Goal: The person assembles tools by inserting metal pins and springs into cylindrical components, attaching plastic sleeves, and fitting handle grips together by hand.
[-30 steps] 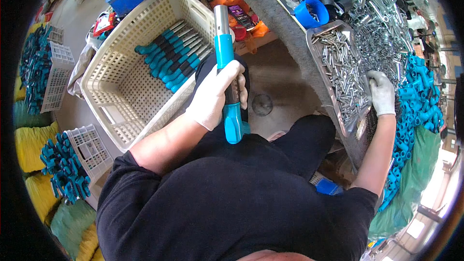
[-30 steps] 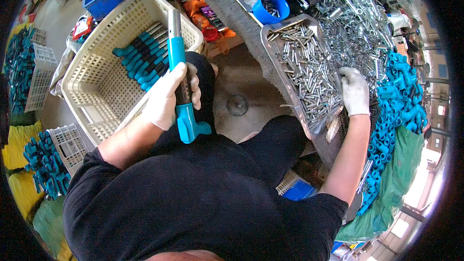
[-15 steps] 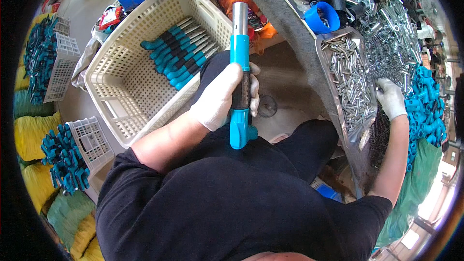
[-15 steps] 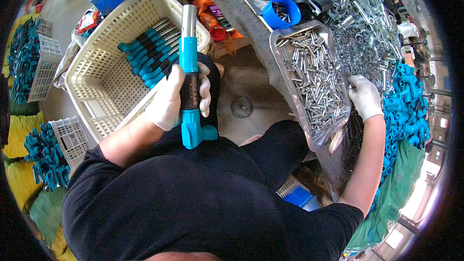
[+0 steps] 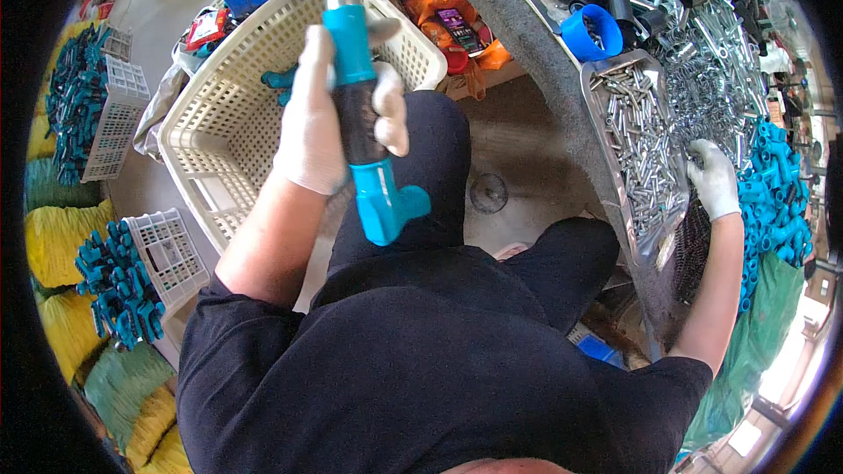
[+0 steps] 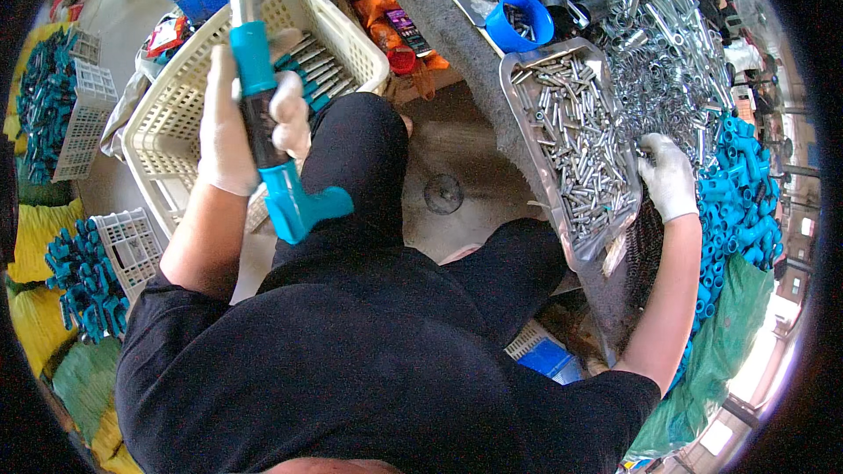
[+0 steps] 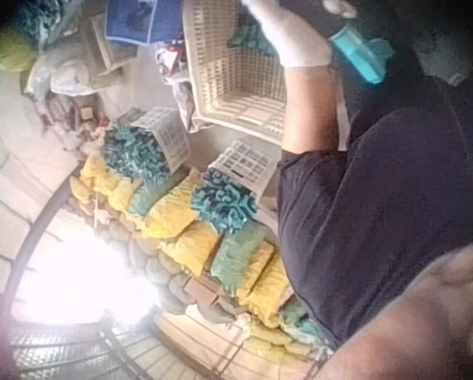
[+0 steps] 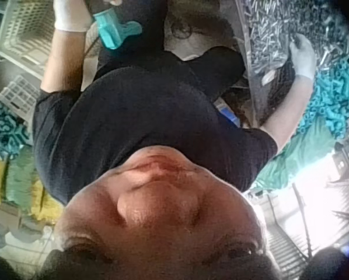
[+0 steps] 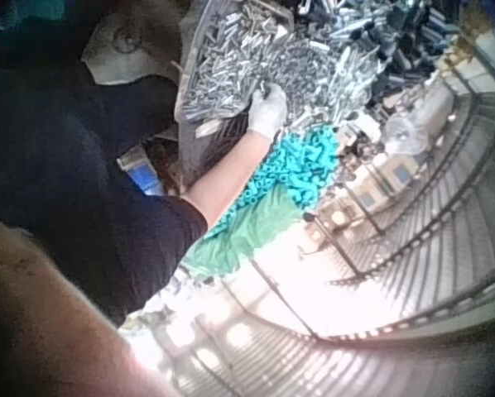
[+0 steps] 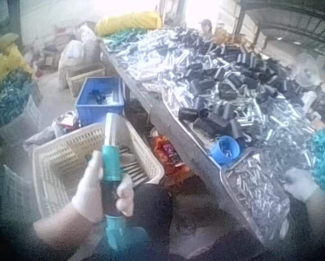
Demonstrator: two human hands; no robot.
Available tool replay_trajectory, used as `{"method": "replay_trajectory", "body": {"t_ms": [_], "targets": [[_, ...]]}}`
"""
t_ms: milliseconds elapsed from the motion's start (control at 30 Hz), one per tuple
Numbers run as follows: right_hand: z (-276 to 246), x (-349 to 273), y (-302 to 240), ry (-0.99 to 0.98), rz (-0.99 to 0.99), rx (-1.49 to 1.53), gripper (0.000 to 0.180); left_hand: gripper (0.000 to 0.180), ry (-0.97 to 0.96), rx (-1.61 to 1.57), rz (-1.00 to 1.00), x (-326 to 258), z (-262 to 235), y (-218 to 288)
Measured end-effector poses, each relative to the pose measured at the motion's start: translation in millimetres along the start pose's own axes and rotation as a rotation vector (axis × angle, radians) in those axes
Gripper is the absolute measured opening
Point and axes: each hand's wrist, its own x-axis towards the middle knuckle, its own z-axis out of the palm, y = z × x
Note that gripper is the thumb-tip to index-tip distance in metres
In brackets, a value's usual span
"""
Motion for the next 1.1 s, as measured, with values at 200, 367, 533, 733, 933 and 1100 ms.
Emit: {"method": "replay_trajectory", "body": {"t_ms": [200, 367, 533, 733, 933, 1100], "targets": [[-7, 11, -3, -0.233, 0.091, -0.138, 0.029, 0.059, 0.093, 0.22, 0.139, -15, -18, 30], [-14, 18, -12, -0.297, 0.123, -0.123, 0.03, 0.071, 0.028, 0.6, 0.107, -35, -2, 27], [-18, -1, -18, -0.123, 0.134, -0.141, 0.023, 0.046, -0.269, 0.873, -0.123, -38, -9, 7], [-23, -27, -10, 0.179, 0.163, -0.111, 0.027, 0.034, -0.379, 1.027, -0.421, -45, 6, -24], [-37, -55, -54, 0.541, 0.298, 0.495, 0.031, 0.04, -0.46, 1.088, -0.474, -52, 32, -37], [-10, -86, -195, 0.465, 0.144, 1.202, 0.017, 0.036, -0.619, 1.1, -0.449, -55, 46, -44]]}}
